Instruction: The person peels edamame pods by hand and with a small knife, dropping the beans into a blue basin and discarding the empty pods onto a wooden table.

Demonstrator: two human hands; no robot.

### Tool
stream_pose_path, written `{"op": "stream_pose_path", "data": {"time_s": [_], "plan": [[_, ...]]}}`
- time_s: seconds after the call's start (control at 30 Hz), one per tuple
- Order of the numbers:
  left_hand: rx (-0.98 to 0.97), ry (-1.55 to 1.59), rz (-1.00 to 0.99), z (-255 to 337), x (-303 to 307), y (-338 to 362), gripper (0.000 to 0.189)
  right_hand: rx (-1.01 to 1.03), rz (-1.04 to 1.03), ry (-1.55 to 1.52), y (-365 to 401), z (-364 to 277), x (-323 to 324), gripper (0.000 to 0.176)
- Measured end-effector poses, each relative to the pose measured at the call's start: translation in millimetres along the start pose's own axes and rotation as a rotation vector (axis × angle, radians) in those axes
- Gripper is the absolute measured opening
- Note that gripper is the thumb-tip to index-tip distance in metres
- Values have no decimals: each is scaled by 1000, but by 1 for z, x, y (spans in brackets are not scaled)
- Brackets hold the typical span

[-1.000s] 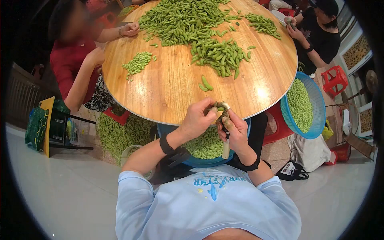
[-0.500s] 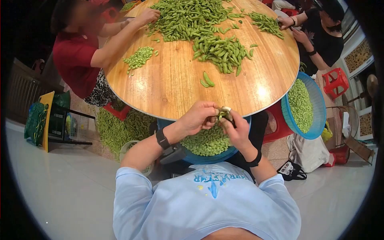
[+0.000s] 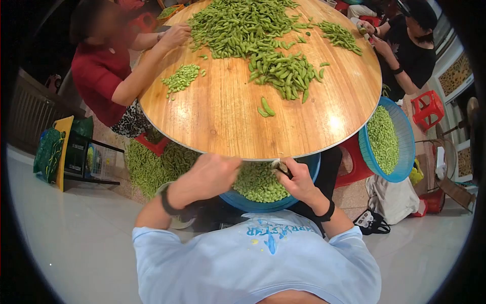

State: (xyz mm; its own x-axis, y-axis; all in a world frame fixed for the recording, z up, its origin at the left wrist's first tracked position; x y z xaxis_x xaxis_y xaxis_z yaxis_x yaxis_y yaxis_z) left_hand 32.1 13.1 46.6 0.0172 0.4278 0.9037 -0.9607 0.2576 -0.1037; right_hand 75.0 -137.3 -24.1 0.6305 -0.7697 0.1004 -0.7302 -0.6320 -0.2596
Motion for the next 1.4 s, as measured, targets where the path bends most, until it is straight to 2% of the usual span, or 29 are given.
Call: {"op": "stream_pose_path", "data": {"time_s": [0.07, 0.1, 0.17, 0.23, 0.3, 0.33, 0.4, 0.53, 0.63, 0.7, 0.73, 0.8, 0.83, 0.93, 1.07, 1.17, 1.4], "plan": [[35, -375, -344, -16, -16, 16, 8, -40, 3, -4, 2, 5, 1, 16], [39, -375, -346, -21, -20, 11, 8, -72, 3, -4, 3, 9, 1, 16], [-60, -306, -14, -26, -4, -27, 8, -50, 12, -83, 1, 2, -1, 19], [-171, -254, 178, -30, -5, -65, 10, -277, 45, -453, 6, 22, -6, 26], [-219, -291, 227, -40, -21, -99, 14, -322, 21, -498, 9, 28, -8, 30], [-219, -289, 231, -42, -29, -110, 14, -308, 76, -498, 10, 29, -2, 30], [-227, -291, 358, -42, -26, -125, 14, -290, 132, -497, 8, 31, 7, 30], [-329, -370, 248, -37, -36, -143, 20, -252, 181, -630, 9, 32, 12, 31], [-329, -412, 338, -24, -21, -137, 18, -271, 230, -755, 5, 34, 13, 33], [48, 200, 76, -45, -32, -132, 13, -273, 274, -819, -1, 34, 15, 34], [43, 202, 67, -34, -34, -122, 13, -275, 304, -886, -3, 32, 17, 35], [188, 805, -50, -27, -56, -101, 12, -282, 332, -994, -6, 32, 18, 37], [185, 807, -58, -21, -59, -94, 12, -282, 341, -994, -5, 32, 19, 37], [281, 1125, -180, -16, -85, -75, 16, -310, 192, -1177, -7, 27, 3, 39], [329, 1205, -120, -17, -83, -68, 17, -316, 133, -1203, -6, 22, -5, 40], [303, 1175, -145, -15, -84, -64, 18, -316, 123, -1154, -5, 23, -8, 40], [189, 1219, -22, -20, -85, -62, 12, -296, 207, -1084, -7, 18, -6, 33]]}}
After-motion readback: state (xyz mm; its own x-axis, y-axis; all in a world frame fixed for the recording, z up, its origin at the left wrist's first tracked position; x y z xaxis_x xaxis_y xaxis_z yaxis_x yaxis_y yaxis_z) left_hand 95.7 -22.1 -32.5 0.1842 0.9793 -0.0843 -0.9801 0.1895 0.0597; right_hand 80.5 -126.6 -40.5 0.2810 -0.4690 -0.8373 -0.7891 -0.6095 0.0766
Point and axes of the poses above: each hand's wrist, its own y-axis away from the middle knuckle, its own x-axis out of the back of the hand, z = x × y, the point moved 10 cm from there along -y, towards the middle knuckle, and after that the axes turned 13 degrees about -y, right-handed, at the moved point
